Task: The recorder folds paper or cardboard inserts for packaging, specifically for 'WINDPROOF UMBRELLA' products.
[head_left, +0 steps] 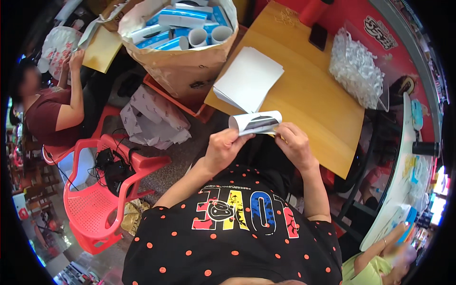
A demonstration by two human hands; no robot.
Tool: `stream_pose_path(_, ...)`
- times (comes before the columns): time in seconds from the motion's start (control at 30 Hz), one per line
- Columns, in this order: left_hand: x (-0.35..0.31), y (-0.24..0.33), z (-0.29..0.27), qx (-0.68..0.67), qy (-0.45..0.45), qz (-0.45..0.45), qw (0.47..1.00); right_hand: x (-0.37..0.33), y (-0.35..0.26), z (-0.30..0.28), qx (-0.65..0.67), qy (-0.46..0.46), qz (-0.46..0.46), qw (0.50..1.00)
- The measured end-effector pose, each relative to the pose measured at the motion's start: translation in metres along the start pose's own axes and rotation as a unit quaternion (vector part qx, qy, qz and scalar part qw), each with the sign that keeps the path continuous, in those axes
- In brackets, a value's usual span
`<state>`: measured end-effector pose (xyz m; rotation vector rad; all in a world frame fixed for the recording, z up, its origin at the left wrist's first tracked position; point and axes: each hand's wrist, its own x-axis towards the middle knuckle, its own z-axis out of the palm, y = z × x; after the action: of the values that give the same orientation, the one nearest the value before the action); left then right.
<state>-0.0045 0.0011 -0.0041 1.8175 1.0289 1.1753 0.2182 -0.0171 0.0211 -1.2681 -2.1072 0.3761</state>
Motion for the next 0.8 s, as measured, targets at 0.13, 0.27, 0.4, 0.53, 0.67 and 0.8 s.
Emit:
stream_pose_path(0.13,0.001,0.003,0.001,0.017,0.01,0.016,1.0,0.002,0.001,0.002,-0.013,-0.007,0.003,1.0)
stream_pose_path(0.27,0.003,0.005,0.002,0.034,0.016,0.024,0.999,0.003,0.005,0.006,-0.03,-0.005,-0.002,1.0)
stream_pose_path(0.4,0.003,0.005,0.004,0.056,0.034,0.052,0.996,0.007,0.001,0.004,-0.029,0.017,0.001,0.999)
stream_pose_path(0.53,0.005,0.007,0.005,0.047,0.049,0.069,0.995,0.005,0.002,0.008,-0.021,0.06,-0.01,0.998)
stream_pose_path(0.67,0.006,0.013,0.001,0.084,0.025,0.061,0.994,0.003,0.002,0.008,-0.008,0.057,0.023,0.998)
stream_pose_path(0.8,-0.001,0.004,0.001,0.126,0.002,0.052,0.991,0.003,0.003,0.007,0.002,0.061,0.037,0.997)
